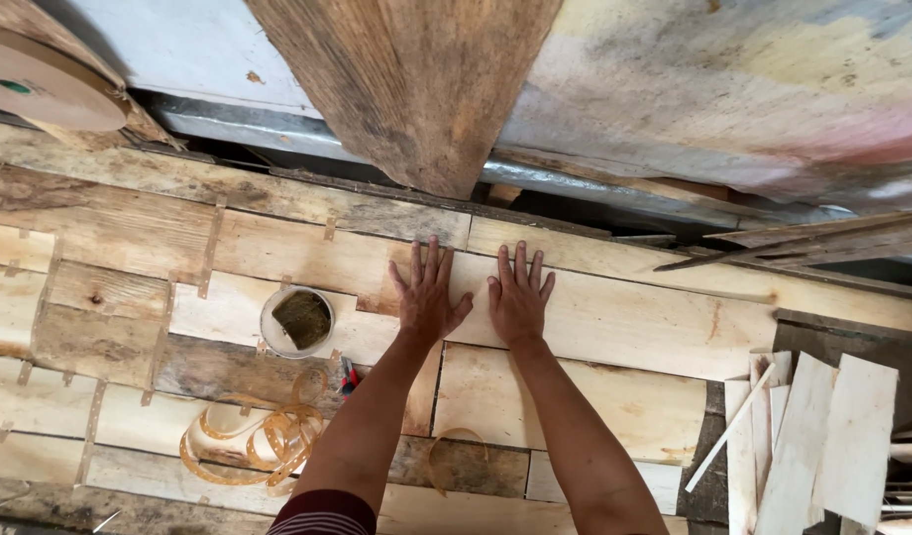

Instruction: Cutting and fitting wood veneer strips into a mosaic pattern on a workbench.

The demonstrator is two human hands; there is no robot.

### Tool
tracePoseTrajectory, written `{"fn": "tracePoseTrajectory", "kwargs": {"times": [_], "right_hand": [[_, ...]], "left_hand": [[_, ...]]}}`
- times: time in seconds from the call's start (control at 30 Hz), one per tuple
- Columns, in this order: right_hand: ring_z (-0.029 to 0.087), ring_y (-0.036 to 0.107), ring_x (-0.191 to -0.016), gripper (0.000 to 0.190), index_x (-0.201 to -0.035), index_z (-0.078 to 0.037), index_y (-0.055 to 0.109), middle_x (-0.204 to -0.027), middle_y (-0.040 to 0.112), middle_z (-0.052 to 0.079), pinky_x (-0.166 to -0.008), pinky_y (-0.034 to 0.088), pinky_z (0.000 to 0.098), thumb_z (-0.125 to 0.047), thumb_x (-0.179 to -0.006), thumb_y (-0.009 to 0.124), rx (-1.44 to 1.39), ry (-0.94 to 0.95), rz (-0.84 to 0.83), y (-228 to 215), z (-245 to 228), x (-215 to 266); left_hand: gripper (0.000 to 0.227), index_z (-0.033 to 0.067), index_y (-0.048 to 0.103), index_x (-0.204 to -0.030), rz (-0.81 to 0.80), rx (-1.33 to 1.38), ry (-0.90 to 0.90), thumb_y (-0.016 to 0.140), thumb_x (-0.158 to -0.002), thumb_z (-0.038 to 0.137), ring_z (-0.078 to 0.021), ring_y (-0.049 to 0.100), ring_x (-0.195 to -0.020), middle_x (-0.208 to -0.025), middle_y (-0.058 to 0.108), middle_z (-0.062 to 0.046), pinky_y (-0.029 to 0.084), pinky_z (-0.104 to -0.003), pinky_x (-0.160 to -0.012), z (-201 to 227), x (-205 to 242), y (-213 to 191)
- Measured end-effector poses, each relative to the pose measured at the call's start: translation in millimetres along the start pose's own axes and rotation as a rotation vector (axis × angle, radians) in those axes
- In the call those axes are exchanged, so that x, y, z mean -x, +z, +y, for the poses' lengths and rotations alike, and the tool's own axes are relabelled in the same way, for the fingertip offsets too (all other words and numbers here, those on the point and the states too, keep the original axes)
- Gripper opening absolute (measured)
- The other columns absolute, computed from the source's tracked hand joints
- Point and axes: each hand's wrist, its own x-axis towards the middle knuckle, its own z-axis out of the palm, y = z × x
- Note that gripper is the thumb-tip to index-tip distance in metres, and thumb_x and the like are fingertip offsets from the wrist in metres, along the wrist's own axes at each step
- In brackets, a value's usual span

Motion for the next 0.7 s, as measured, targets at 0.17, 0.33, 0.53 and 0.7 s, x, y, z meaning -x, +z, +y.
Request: {"fn": "tracePoseTrajectory", "kwargs": {"times": [0.17, 0.33, 0.53, 0.7], "right_hand": [[0.040, 0.007, -0.158, 0.063, -0.164, -0.022, 0.027, -0.173, 0.015, 0.009, -0.122, 0.006, 0.0670, -0.042, -0.107, 0.042, 0.001, -0.006, 0.028, 2, 0, 0], [0.041, 0.007, -0.158, 0.063, -0.165, -0.022, 0.025, -0.173, 0.014, 0.010, -0.121, 0.006, 0.0676, -0.041, -0.107, 0.042, -0.003, -0.007, 0.030, 2, 1, 0], [0.040, 0.005, -0.158, 0.063, -0.165, -0.021, 0.022, -0.173, 0.011, 0.010, -0.122, 0.004, 0.0663, -0.041, -0.108, 0.041, -0.015, 0.007, 0.014, 1, -1, 0], [0.039, 0.004, -0.159, 0.064, -0.165, -0.022, 0.021, -0.174, 0.010, 0.010, -0.123, 0.002, 0.0641, -0.041, -0.107, 0.040, -0.004, 0.025, -0.009, -2, -3, 1]], "left_hand": [[0.095, 0.0141, 0.027, -0.162, -0.004, -0.033, 0.004, 0.055, -0.086, 0.064, -0.0377, 0.003, -0.158, -0.172, 0.009, -0.013, 0.004, -0.079, -0.114, -1, -2, 6], [0.094, 0.0141, 0.027, -0.163, -0.027, -0.054, 0.004, 0.053, -0.087, 0.064, -0.0386, 0.004, -0.158, -0.173, 0.009, -0.014, 0.004, -0.078, -0.115, 0, -1, 6], [0.093, 0.0122, 0.028, -0.162, 0.008, -0.070, 0.041, 0.051, -0.090, 0.065, -0.0405, 0.005, -0.157, -0.172, 0.009, -0.015, 0.004, -0.080, -0.113, -5, -3, 18], [0.087, 0.0126, 0.031, -0.162, 0.070, -0.061, 0.040, 0.044, -0.096, 0.069, -0.0417, 0.008, -0.158, -0.172, 0.014, -0.016, 0.005, -0.080, -0.113, -4, -2, 25]]}}
